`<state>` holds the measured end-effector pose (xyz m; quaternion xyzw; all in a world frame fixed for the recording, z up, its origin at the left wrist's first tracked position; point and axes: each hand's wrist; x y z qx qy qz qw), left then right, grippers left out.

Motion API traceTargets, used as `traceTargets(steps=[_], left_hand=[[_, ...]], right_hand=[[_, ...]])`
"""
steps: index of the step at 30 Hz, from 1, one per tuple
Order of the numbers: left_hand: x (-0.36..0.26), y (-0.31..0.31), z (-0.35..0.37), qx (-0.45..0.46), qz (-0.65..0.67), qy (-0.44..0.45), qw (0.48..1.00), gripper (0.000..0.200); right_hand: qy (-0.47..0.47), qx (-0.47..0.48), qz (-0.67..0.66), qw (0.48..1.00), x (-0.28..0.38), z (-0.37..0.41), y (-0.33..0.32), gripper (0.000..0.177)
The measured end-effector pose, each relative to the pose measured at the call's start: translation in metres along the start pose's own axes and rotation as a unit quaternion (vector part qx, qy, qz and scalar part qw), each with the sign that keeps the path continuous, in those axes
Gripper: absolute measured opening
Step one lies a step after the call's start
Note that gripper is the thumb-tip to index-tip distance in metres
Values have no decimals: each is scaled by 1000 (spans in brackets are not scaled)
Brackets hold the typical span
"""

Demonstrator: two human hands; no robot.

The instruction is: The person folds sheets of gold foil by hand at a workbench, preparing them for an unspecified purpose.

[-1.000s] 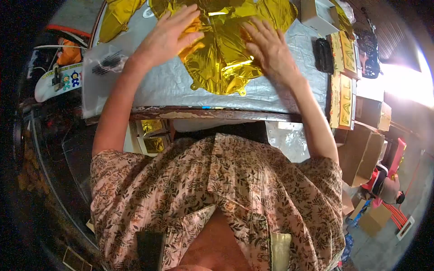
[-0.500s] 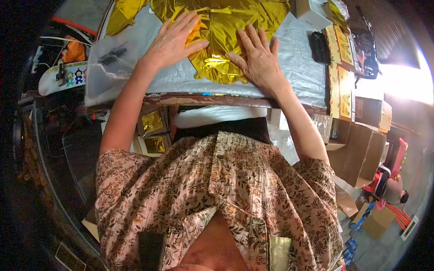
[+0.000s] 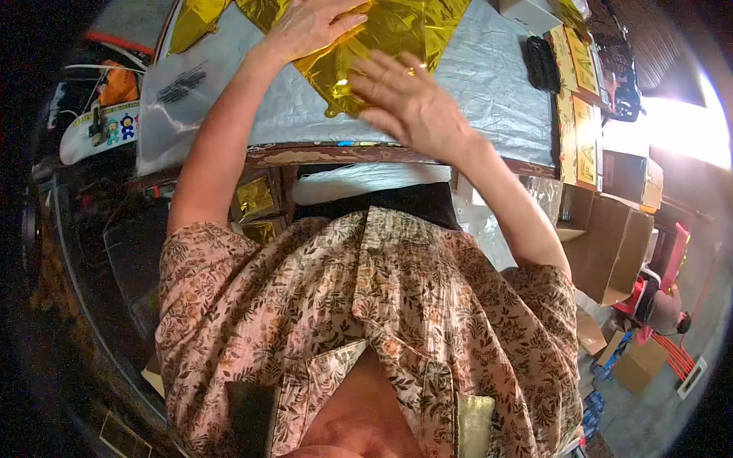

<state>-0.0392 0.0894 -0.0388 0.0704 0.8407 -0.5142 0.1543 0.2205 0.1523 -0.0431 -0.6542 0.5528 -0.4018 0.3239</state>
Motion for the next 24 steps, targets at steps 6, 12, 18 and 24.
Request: traceTargets(steps=[6,12,18,24], left_hand=[[2,0,3,-5,9,-7,1000,53],[6,2,3,-15,26,-10,999,52],[7,6,3,-14,20,-7,1000,53],[8,7,5,-14,22,-6,1000,54]], right_hand=[[36,47,-45,997,17,11,-13,57],[196,-142,-34,970,11,10,-35,40],[150,-123,19,981,-26,-10,-21,39],[98,-70,-68,990,-52,-12,2,21]])
Point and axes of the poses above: each hand's wrist, its own z-axis away from the middle knuckle, its own y-axis out of the palm, x = y × z, and after that the axes turned 15 degrees about -x, right-handed
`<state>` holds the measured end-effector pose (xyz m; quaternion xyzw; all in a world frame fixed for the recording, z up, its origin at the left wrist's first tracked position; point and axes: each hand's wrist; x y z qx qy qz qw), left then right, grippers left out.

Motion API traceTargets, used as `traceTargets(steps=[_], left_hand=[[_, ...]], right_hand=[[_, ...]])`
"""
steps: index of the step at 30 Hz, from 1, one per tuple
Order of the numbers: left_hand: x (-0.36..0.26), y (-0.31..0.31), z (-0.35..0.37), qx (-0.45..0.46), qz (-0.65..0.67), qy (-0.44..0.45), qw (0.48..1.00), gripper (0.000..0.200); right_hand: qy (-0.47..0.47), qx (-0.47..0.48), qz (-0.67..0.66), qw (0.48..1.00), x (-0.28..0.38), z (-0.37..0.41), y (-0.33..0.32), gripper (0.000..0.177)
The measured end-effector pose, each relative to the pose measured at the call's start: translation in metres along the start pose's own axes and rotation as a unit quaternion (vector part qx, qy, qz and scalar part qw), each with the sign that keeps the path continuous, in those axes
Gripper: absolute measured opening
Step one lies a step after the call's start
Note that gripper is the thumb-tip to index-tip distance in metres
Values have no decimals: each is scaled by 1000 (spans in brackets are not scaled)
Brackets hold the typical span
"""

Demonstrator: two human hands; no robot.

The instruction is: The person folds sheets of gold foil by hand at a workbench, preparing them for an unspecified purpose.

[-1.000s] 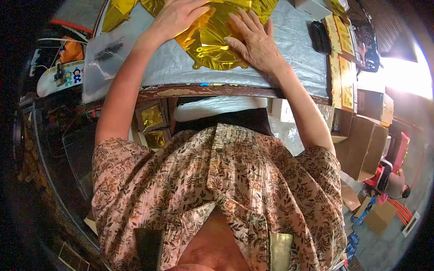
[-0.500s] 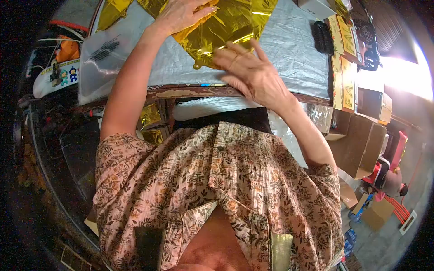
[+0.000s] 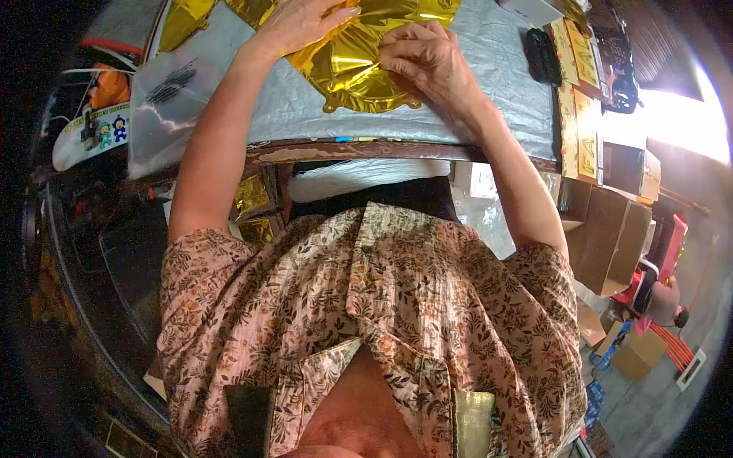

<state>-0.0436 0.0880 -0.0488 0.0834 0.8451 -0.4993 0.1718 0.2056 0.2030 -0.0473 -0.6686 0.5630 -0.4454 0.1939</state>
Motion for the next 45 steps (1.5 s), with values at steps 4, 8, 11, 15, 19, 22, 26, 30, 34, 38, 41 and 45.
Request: traceTargets(steps=[4,8,11,15,19,22,26,30,34,38,41,45], left_hand=[[-1,-1,0,3,2,5,1000,54],[-2,-1,0,-2,-10,-5,1000,53],[1,1,1,-12,-7,-5,1000,52],[11,9,4,-43,28,5,999,53],[0,-1,2,-8,-18,-6,1000,53],[-2,-6,3,-10,-39,0,999,52],[20,-5,-2,-165,47,49,984,42],[33,-16,7,-159,-32,-70,984,43],[67,21,18,-103,-117,-57,986,55],[75,32,0,-71,-129,-9,989,58],[72,26,-11,-50,-109,0,993,57],[56,20,1,-39,-146,-17,988,57]], right_hand=[[153,6,-180,972,0,-6,-5,18],[85,-83,-139,983,1,-5,-17,22],[91,-70,-70,991,30,2,-28,37],[7,-21,26,999,42,5,-17,56],[-50,27,4,998,44,6,-3,52],[-24,59,-29,998,42,10,-6,46],[26,-11,3,1000,41,1,-5,45],[39,-54,84,994,12,-14,12,56],[38,-54,157,985,-20,-20,41,60],[55,-21,198,978,-18,-17,37,61],[69,-8,198,978,-17,-9,28,60],[72,-14,205,976,-14,-4,24,60]])
Point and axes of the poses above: each hand's wrist, its own z-axis away from the middle knuckle, its own y-axis out of the palm, x = y × z, and after that the axes turned 15 degrees about -x, right-handed
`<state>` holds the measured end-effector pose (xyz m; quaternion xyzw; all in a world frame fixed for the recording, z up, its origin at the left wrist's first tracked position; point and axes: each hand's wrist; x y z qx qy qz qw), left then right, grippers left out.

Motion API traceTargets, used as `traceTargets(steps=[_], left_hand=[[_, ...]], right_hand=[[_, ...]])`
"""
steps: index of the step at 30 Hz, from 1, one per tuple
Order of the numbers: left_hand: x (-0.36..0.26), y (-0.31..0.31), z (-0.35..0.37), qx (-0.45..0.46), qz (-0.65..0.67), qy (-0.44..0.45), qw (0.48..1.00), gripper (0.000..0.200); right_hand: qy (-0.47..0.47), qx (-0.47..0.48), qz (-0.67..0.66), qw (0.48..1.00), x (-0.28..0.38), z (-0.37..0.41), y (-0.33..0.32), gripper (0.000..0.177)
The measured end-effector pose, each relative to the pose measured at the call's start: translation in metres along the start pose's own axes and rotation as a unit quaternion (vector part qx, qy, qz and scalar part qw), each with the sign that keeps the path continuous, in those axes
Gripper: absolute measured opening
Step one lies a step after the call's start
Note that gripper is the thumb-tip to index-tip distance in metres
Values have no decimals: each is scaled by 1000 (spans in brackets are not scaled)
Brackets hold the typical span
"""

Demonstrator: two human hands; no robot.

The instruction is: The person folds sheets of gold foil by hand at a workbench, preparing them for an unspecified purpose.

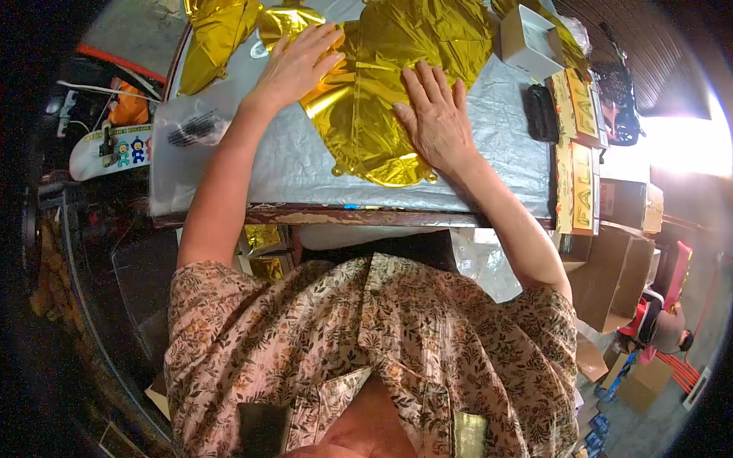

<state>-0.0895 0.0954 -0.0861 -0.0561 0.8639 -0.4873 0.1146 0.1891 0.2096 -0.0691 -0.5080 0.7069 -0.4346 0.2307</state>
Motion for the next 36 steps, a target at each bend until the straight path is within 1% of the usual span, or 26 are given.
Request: traceTargets(steps=[1,2,4,5,8,10,12,14,18,19,21,23,24,26,27,29,30,31,33,34,35,36], left_hand=[[1,-2,6,-5,-45,56,997,56],[2,-3,12,-2,-45,52,998,56],[4,-4,23,-29,26,-20,999,56],[6,-5,28,-27,26,-25,999,56],[9,-15,35,-17,-3,-19,1000,58],[3,-19,34,-50,-71,-6,996,58],[-1,-17,32,-40,-49,-17,998,58],[-3,-15,29,-30,-28,-28,999,57],[-2,-10,23,-31,-1,-16,999,59],[-1,-8,21,-42,12,-13,999,59],[3,-6,17,-55,23,-8,998,59],[8,-2,18,-91,69,19,993,58],[11,-1,18,-92,68,20,993,58],[11,-7,18,-113,1,32,993,52],[12,-11,17,-114,1,33,993,52],[14,-30,10,-94,-81,3,992,52],[19,-29,8,-151,-66,-22,986,46],[28,-27,5,-153,-69,-22,985,46],[52,-20,4,-170,68,-158,970,40],[60,-24,3,-196,49,-150,968,44],[65,-27,4,-198,44,-148,968,44],[70,-30,6,-193,-9,-159,968,43]], right_hand=[[3,19,-9,1000,1,0,-3,60],[5,39,-19,999,3,1,-6,61],[-1,44,-23,999,4,0,-6,61],[-3,44,-23,999,5,0,-6,60],[-8,46,-27,999,7,-9,1,60],[-10,45,-42,998,9,-16,6,60],[-11,42,-54,998,10,-18,10,60],[-34,6,-32,999,13,-18,15,59],[-22,15,-26,999,10,-12,7,59],[-22,14,-25,999,11,-11,4,59],[-2,49,-10,999,13,-7,-3,58],[-1,47,-9,999,14,-2,-9,58],[-1,48,-8,999,15,0,-10,58],[-1,48,-9,999,15,1,-11,58],[-1,50,-10,999,14,1,-12,59],[0,51,-7,999,13,2,-10,59],[1,54,-5,999,13,2,-10,59],[-1,51,-6,999,13,2,-9,59],[-2,67,5,998,13,0,-9,59],[-4,64,2,998,12,-1,-8,59],[-2,60,6,998,12,-2,-6,59],[-1,57,8,998,11,-4,-5,59]])
Point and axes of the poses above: each hand's wrist, its own z-axis away from the middle knuckle, its own y-axis out of the palm, x = y × z, and after that the axes turned 15 degrees about -x, right-handed
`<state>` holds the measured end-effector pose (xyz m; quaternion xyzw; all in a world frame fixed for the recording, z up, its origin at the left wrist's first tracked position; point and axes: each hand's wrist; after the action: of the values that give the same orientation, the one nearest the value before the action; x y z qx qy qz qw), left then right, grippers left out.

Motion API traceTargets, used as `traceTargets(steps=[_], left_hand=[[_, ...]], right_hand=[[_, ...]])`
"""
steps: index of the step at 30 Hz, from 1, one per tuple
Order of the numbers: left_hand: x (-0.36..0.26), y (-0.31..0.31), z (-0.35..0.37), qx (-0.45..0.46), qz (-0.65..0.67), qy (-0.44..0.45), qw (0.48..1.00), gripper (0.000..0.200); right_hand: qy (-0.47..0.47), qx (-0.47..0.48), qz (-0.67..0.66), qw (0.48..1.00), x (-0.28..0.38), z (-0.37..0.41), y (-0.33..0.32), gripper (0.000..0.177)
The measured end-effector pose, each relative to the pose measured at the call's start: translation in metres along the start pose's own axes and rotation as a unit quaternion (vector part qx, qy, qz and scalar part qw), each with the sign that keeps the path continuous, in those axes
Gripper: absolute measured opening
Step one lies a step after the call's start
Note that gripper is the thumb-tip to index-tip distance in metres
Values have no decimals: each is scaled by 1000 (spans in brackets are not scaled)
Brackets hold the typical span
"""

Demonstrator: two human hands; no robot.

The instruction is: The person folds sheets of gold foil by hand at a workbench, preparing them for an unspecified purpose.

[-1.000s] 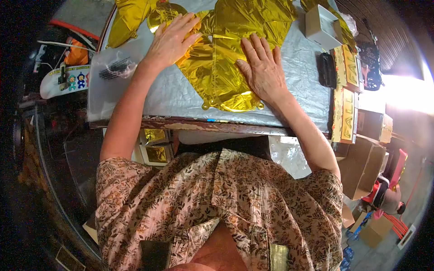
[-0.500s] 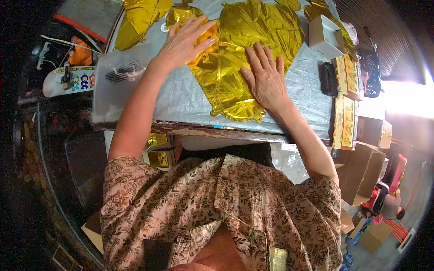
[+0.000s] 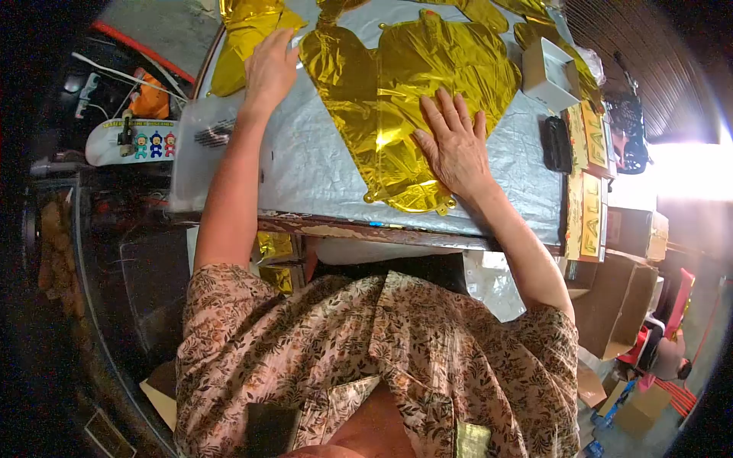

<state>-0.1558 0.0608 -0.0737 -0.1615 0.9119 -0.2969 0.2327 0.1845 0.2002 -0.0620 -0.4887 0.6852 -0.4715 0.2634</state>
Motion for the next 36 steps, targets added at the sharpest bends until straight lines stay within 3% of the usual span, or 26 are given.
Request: traceTargets(steps=[5,7,13,16,18,20,21,22,24,28,30,34,36], left_hand=[[15,-14,-14,37,-99,0,994,43],[18,-13,-12,84,-87,-19,992,46],[18,10,4,47,-58,8,997,58],[-7,2,-3,99,-72,17,992,62],[-15,11,-3,71,-63,30,995,65],[-28,9,-4,80,11,37,996,68],[-33,7,-4,67,28,59,996,55],[-26,13,-4,66,26,57,996,55],[-7,30,-3,75,131,50,987,34],[6,4,-6,75,126,39,988,19],[23,-5,-12,-49,87,79,992,18],[28,-31,-28,-52,55,53,996,19],[16,-39,-26,-25,-140,108,984,24]], right_hand=[[-12,-21,-16,1000,-3,1,2,59],[-3,-20,-15,1000,-3,2,0,59],[-4,-18,-14,1000,-4,1,1,60],[0,-15,-13,1000,-4,0,1,60],[-3,-15,-17,1000,-4,0,0,60],[-5,-16,-21,1000,-4,-1,0,60],[-4,-21,-32,999,-4,-1,0,60],[-1,-27,-42,999,-4,-1,1,60],[-4,-28,-39,999,-4,-1,2,60],[-9,-23,-11,1000,-5,0,1,59],[-9,-24,-8,1000,-3,0,0,60],[-12,-25,-5,1000,-4,0,5,59],[-14,-29,-2,999,-5,-3,5,59]])
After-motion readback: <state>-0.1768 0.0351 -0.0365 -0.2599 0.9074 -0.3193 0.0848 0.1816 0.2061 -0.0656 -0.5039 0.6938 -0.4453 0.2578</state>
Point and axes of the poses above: each hand's wrist, its own z-axis away from the middle knuckle, its own y-axis out of the palm, x = y × z, and after that the axes turned 15 degrees about -x, right-handed
